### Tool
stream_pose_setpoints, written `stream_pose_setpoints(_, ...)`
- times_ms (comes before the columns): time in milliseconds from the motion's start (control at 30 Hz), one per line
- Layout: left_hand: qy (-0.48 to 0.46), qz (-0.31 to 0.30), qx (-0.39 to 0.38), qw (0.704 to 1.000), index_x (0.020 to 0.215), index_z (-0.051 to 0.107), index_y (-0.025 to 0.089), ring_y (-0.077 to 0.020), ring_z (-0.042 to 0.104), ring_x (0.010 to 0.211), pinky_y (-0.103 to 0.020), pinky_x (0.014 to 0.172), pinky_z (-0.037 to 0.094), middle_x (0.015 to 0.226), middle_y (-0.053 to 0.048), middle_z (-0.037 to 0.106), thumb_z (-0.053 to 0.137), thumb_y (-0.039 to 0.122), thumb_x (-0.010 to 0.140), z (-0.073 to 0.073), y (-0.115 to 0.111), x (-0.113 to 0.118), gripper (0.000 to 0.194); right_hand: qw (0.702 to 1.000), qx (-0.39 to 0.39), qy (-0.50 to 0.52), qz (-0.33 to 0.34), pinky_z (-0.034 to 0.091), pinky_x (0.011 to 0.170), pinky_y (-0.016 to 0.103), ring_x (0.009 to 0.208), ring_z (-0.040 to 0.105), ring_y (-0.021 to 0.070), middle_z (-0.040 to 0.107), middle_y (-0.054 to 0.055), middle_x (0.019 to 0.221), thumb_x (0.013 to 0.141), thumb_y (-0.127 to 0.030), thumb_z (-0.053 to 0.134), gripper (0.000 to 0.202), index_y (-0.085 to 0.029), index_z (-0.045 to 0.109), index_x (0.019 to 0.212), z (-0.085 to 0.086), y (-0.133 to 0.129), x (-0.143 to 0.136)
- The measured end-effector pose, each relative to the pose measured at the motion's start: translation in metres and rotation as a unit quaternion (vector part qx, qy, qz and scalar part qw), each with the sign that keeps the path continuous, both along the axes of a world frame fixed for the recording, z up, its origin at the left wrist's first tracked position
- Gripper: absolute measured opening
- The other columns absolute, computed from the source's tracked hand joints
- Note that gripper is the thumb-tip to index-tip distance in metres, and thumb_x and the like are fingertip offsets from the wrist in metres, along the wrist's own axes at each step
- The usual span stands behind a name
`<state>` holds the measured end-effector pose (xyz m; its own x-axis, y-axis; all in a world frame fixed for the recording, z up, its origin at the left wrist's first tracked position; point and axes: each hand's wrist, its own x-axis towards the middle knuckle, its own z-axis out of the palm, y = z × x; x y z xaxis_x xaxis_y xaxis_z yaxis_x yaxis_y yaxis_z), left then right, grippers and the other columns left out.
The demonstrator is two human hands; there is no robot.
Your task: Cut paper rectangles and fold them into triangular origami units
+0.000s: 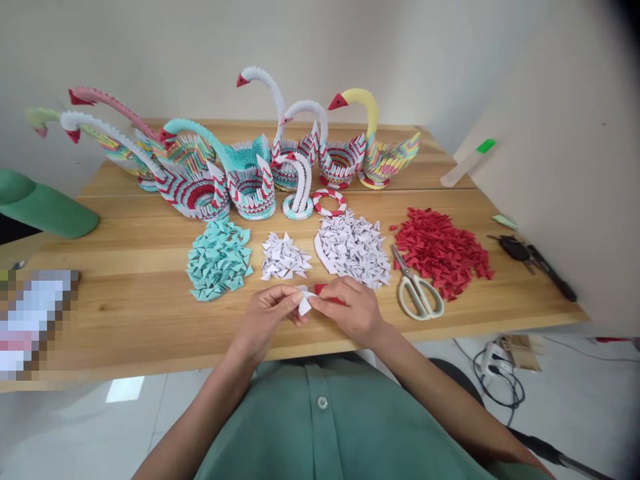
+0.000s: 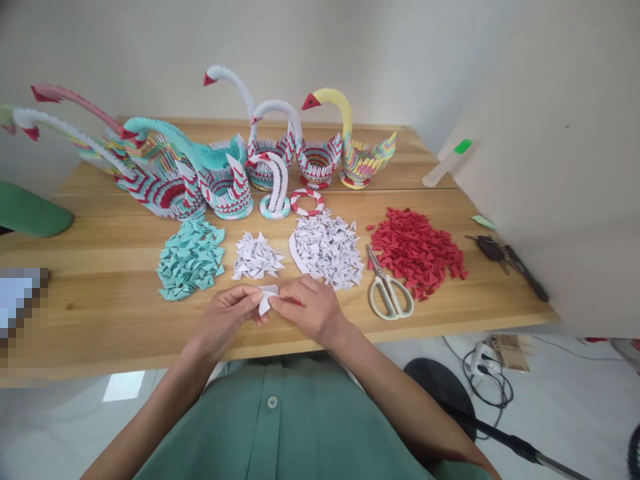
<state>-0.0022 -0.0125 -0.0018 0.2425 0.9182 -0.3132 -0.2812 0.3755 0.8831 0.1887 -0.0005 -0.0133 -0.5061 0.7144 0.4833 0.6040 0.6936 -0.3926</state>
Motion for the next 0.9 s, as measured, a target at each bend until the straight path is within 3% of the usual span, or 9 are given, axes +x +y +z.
stream_pose_setpoints(167, 0.065, 0.043, 0.032, 0.996, 0.065, 0.065, 0.014, -0.0102, 0.055, 0.048, -0.022, 0.050, 0.046, 0.052, 0.001, 0.064, 0.075, 0.036, 0.071, -0.002, 0.006, 0.004, 0.024, 0.992, -0.092, 0.078, 0.034, 0.048, 0.073, 0.033, 0.080, 0.061, 0.0193, 0.072, 0.004, 0.084, 0.092, -0.025, 0.056, 0.020, -0.030, 0.076, 0.089, 0.009, 0.004, 0.002)
stream_pose_setpoints(300, 0.075, 0.055, 0.043, 0.995, 0.064, 0.064, 0.015, -0.0103, 0.055, 0.047, -0.022, 0.050, 0.047, 0.052, 0.001, 0.063, 0.074, 0.035, 0.071, -0.003, 0.007, 0.005, 0.023, 0.942, -0.280, 0.183, 0.033, 0.050, 0.077, 0.032, 0.085, 0.065, 0.0185, 0.072, 0.005, 0.096, 0.094, -0.031, 0.053, 0.024, -0.026, 0.069, 0.111, 0.025, 0.007, 0.007)
stream_pose_setpoints(400, 0.077, 0.052, 0.049, 0.994, 0.065, 0.065, 0.016, -0.0106, 0.055, 0.047, -0.023, 0.050, 0.047, 0.052, 0.001, 0.063, 0.073, 0.035, 0.072, -0.002, 0.006, 0.006, 0.021, 0.913, -0.363, 0.187, -0.013, 0.048, 0.068, 0.028, 0.075, 0.064, 0.0166, 0.072, 0.003, 0.083, 0.096, -0.039, 0.049, 0.028, -0.022, 0.071, 0.099, 0.030, 0.008, 0.006)
stream_pose_setpoints(500, 0.080, 0.045, 0.053, 0.994, 0.066, 0.065, 0.016, -0.0108, 0.056, 0.048, -0.023, 0.052, 0.048, 0.052, 0.001, 0.063, 0.071, 0.034, 0.073, 0.000, 0.004, 0.008, 0.020, 0.906, -0.388, 0.170, -0.014, 0.038, 0.052, 0.023, 0.055, 0.052, 0.0119, 0.061, -0.001, 0.061, 0.092, -0.042, 0.053, 0.033, -0.018, 0.069, 0.077, 0.029, 0.007, -0.001)
stream_pose_setpoints(633, 0.085, 0.040, 0.061, 0.994, 0.065, 0.064, 0.016, -0.0108, 0.056, 0.050, -0.022, 0.052, 0.047, 0.053, 0.001, 0.063, 0.070, 0.033, 0.074, 0.000, 0.004, 0.009, 0.020, 0.903, -0.396, 0.162, -0.032, 0.030, 0.048, 0.022, 0.050, 0.041, 0.0095, 0.053, -0.003, 0.056, 0.089, -0.036, 0.056, 0.029, -0.017, 0.065, 0.070, 0.025, 0.006, -0.009)
stream_pose_setpoints(800, 0.112, 0.028, 0.067, 0.991, 0.067, 0.064, 0.016, -0.0123, 0.057, 0.054, -0.024, 0.056, 0.048, 0.057, 0.000, 0.063, 0.068, 0.034, 0.076, -0.006, 0.000, 0.008, 0.021, 0.932, -0.334, 0.131, -0.042, 0.034, 0.054, 0.023, 0.057, 0.047, 0.0110, 0.058, -0.003, 0.062, 0.088, -0.026, 0.056, 0.020, -0.018, 0.064, 0.072, 0.026, 0.006, -0.008)
stream_pose_setpoints(900, 0.156, 0.002, 0.113, 0.981, 0.069, 0.064, 0.016, -0.0132, 0.057, 0.060, -0.024, 0.060, 0.046, 0.062, -0.001, 0.063, 0.066, 0.032, 0.078, -0.008, -0.004, 0.009, 0.018, 0.943, -0.309, 0.115, -0.051, 0.036, 0.057, 0.023, 0.059, 0.050, 0.0116, 0.061, -0.002, 0.065, 0.086, -0.025, 0.058, 0.016, -0.019, 0.063, 0.073, 0.030, 0.007, -0.008)
